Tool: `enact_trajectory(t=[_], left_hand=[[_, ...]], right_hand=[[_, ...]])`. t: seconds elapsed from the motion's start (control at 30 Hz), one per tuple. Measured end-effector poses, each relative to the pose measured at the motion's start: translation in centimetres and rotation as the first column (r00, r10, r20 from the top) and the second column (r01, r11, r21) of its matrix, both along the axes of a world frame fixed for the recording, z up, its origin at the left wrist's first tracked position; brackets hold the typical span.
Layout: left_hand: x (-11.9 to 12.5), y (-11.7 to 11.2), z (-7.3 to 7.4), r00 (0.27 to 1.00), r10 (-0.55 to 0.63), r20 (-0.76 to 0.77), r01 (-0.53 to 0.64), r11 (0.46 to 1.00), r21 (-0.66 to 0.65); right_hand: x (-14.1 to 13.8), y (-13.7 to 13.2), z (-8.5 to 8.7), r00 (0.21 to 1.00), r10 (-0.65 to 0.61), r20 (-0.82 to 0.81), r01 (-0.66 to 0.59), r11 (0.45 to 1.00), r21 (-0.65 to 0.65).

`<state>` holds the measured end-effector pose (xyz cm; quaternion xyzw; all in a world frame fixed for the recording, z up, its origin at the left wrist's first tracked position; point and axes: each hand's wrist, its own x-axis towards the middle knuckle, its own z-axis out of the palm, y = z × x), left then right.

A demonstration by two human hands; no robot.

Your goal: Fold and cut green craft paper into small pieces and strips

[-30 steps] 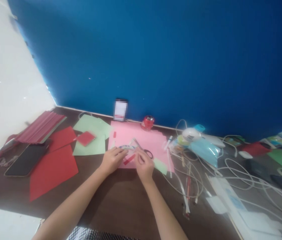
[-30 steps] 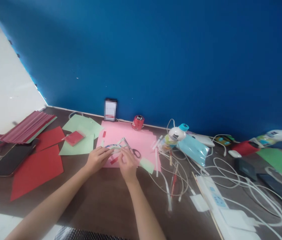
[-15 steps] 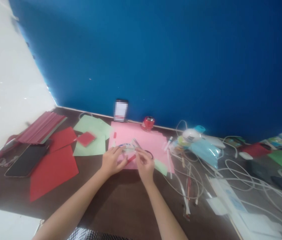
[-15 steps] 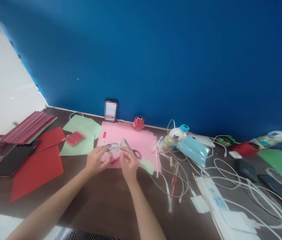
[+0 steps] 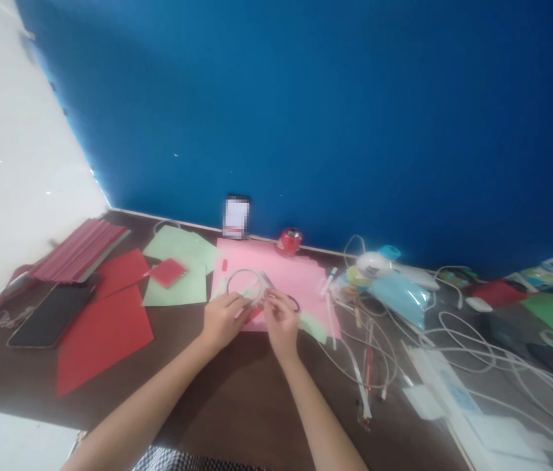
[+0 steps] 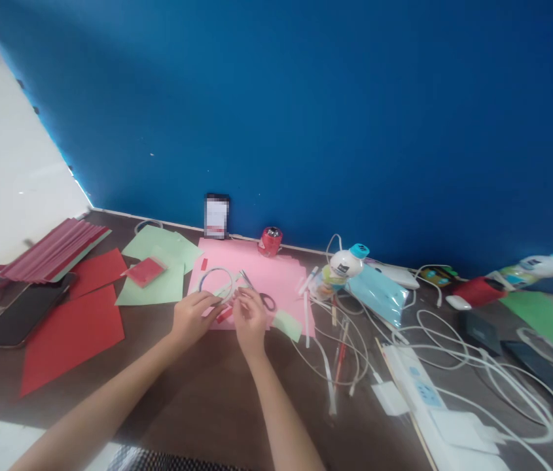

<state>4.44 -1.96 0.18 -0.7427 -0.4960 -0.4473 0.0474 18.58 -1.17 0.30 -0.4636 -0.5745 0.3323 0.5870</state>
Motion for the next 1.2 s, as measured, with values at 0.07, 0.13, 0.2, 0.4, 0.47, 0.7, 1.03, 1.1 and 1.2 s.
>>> enact_trajectory(t=[0.07,0.13,0.2,0.4,0.47,0.7,1.03,1.1,1.2], left_hand=[[-0.03,0.02,-0.03,1.0,-0.009,-0.009,0.01,1.0,0.011],[-0.06,0.03,-0.14,1.0,-0.014,-0.021,0.014,1.0,0.017],[-0.09,0.05,-0.25,0.999,-0.015,-0.03,0.015,1.0,0.015],[-0.38,0.25,-0.29,0.999,-0.036,-0.032,0.036,0.999,0.009],[-0.51,0.36,-0.25,0.999,-0.023,-0.033,0.023,1.0,0.01],[-0.68,0.53,-0.29,1.0,0.006,-0.025,-0.006,1.0,0.023],[-0.74,0.54,-0.4,1.0,0.019,-0.002,-0.019,0.999,0.027],[-0.68,0.5,-0.42,1.0,0.017,-0.014,-0.017,1.0,0.023],[-0.55,0.41,-0.32,1.0,0.014,-0.026,-0.014,1.0,0.022]], right_hand=[[-0.01,0.09,-0.31,0.999,0.0,-0.052,-0.002,0.999,-0.046],[0.11,0.21,-0.57,0.999,-0.009,-0.049,0.006,0.998,-0.065],[0.24,0.28,-0.62,0.999,-0.025,-0.022,0.024,0.998,-0.052],[0.24,0.17,-0.19,0.997,-0.03,0.073,0.03,1.0,-0.001],[0.26,0.14,-0.22,0.997,-0.004,0.079,0.006,1.0,-0.021],[0.27,0.38,-0.37,0.995,0.092,0.025,-0.088,0.987,-0.138],[0.36,0.39,-0.5,0.976,0.183,-0.122,-0.207,0.95,-0.234],[0.34,0.18,-0.27,0.988,0.143,-0.059,-0.15,0.976,-0.159],[0.21,-0.05,0.07,0.996,0.04,0.074,-0.039,0.999,-0.021]])
